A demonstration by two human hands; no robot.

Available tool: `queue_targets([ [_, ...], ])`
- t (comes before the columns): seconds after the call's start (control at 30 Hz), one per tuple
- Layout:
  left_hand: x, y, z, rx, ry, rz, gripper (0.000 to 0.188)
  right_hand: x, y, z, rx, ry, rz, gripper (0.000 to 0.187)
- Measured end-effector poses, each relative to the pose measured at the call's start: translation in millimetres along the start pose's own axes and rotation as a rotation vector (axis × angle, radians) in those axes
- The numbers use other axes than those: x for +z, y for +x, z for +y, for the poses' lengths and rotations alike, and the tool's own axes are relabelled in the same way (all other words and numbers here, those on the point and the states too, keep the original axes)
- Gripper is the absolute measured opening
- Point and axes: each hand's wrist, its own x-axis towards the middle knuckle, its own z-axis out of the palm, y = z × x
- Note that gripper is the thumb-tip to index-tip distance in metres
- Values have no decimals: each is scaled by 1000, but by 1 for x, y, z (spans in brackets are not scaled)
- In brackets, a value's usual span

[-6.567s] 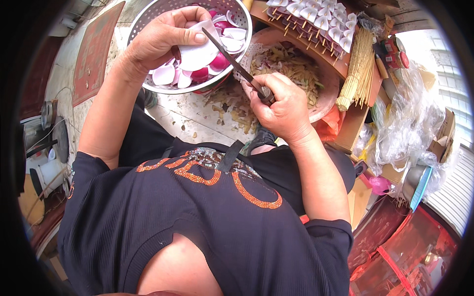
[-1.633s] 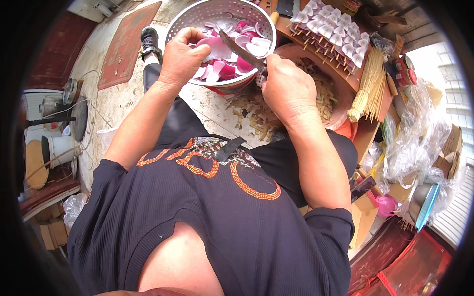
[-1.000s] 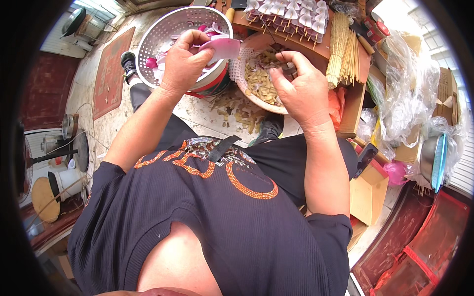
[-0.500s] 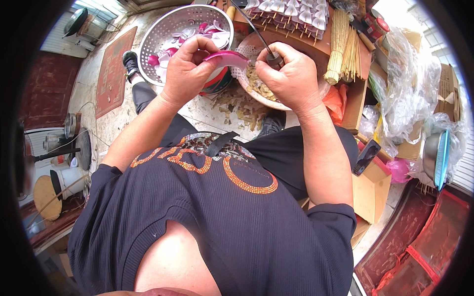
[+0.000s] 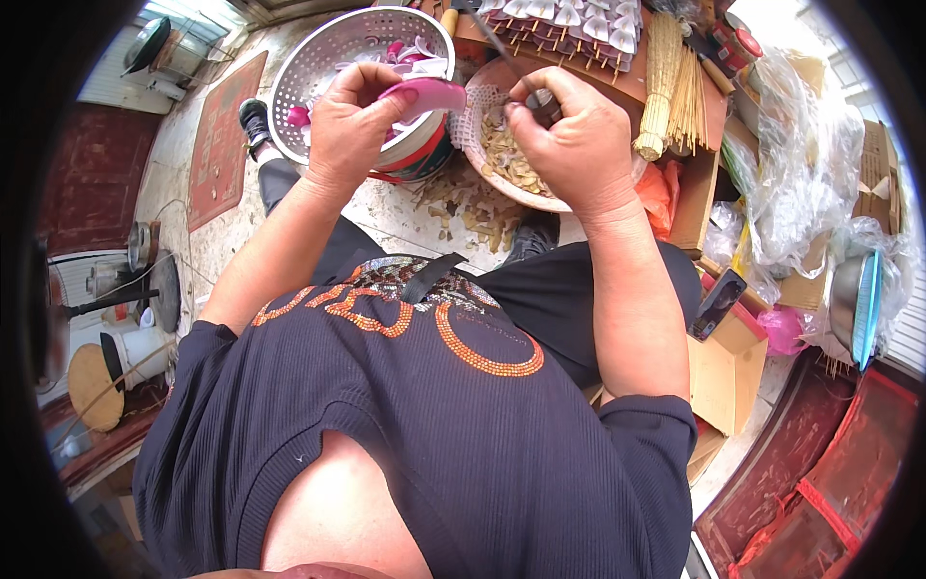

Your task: The person uses a small knife to trim white and pink petal-shaped items in a metal colander. They then insert wooden skewers into the trimmed pieces and place the assembled items onto a wooden drying rack.

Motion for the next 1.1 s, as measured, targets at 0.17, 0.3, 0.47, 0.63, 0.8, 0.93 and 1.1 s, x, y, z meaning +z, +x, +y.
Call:
queue_targets([
  [0.17, -7, 5, -6, -410, -363, 64, 22, 0, 4, 25, 214, -374, -82, 28],
  [0.3, -12, 3, -14, -534, -556, 60, 31, 5, 7, 15, 235, -348, -141, 22],
  [0.47, -16, 2, -14, -587, -641, 68, 33, 15, 7, 17, 109, -258, -124, 19],
  [0.63, -19, 0, -14, -575, -654, 115, 32, 29, 5, -6, 150, 89, -151, 17],
  [0.8, -22, 1, -18, -545, -660, 140, 30, 51, -1, -9, 106, 111, -299, 20],
  [0.93, -28, 1, -20, -543, -658, 136, 27, 62, 1, -9, 74, 88, -333, 20],
  [1.1, -35, -2, -22, -532, -661, 146, 27, 67, 3, -14, 99, 110, -371, 21],
])
